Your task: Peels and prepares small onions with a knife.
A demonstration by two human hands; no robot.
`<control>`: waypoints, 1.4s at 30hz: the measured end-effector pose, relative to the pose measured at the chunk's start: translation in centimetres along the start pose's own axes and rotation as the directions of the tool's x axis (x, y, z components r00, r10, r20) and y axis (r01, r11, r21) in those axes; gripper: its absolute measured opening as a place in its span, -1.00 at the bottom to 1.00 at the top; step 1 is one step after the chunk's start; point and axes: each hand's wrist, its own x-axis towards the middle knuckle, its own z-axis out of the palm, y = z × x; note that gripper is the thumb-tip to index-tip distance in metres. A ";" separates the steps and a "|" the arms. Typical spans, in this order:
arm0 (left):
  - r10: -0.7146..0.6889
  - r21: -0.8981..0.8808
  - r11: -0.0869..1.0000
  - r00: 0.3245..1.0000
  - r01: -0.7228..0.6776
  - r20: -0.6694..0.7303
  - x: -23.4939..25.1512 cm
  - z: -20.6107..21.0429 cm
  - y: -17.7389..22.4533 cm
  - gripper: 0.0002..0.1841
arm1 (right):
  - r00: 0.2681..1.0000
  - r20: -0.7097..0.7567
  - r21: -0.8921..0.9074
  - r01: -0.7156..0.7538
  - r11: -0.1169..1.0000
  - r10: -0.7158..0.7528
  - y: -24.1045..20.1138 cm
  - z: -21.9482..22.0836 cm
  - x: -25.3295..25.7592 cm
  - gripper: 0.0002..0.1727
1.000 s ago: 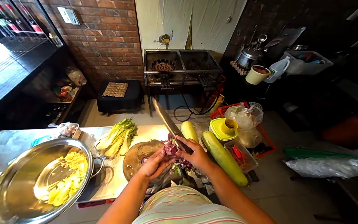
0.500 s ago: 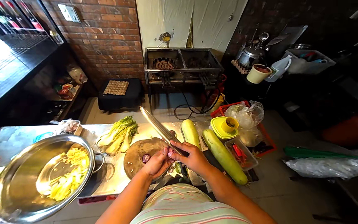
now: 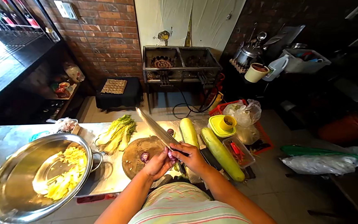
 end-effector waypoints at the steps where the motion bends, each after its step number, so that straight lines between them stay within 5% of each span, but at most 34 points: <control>1: -0.015 -0.024 1.000 0.998 0.013 -0.066 0.0 0.4 -0.1 -0.63 | 1.000 0.001 -0.064 0.018 0.998 -0.018 -0.1 0.0 -0.2 -0.65; 5: -0.018 0.015 1.000 0.987 0.021 -0.161 0.1 1.3 0.1 -0.63 | 0.995 -0.061 -0.238 0.068 0.969 -0.085 -0.3 0.5 -0.6 -0.67; 11: 0.012 0.150 0.989 1.000 -0.014 0.014 0.3 1.4 0.9 -0.54 | 0.990 -0.131 -0.176 0.025 0.984 -0.048 -0.5 -0.1 0.6 -0.43; 23: 0.005 0.027 1.000 0.997 -0.003 -0.076 0.1 0.4 0.4 -0.55 | 0.998 -0.020 -0.016 -0.064 0.998 0.064 -2.6 0.9 0.9 -0.51; 30: 0.023 -0.032 0.999 0.995 -0.027 -0.099 -0.2 0.1 0.3 -0.57 | 0.998 -0.021 0.022 0.056 0.998 -0.055 -2.4 1.7 1.2 -0.57; 36: -0.090 -0.093 0.993 0.984 0.076 -0.156 -0.7 -0.3 0.6 -0.62 | 0.983 0.046 -0.138 0.183 0.973 -0.178 -1.4 1.5 1.6 -0.64; 42: 0.019 -0.160 0.984 0.943 -0.076 -0.333 -0.2 0.4 1.0 -0.61 | 0.976 0.012 -0.309 0.209 0.928 -0.216 -1.0 2.3 1.7 -0.64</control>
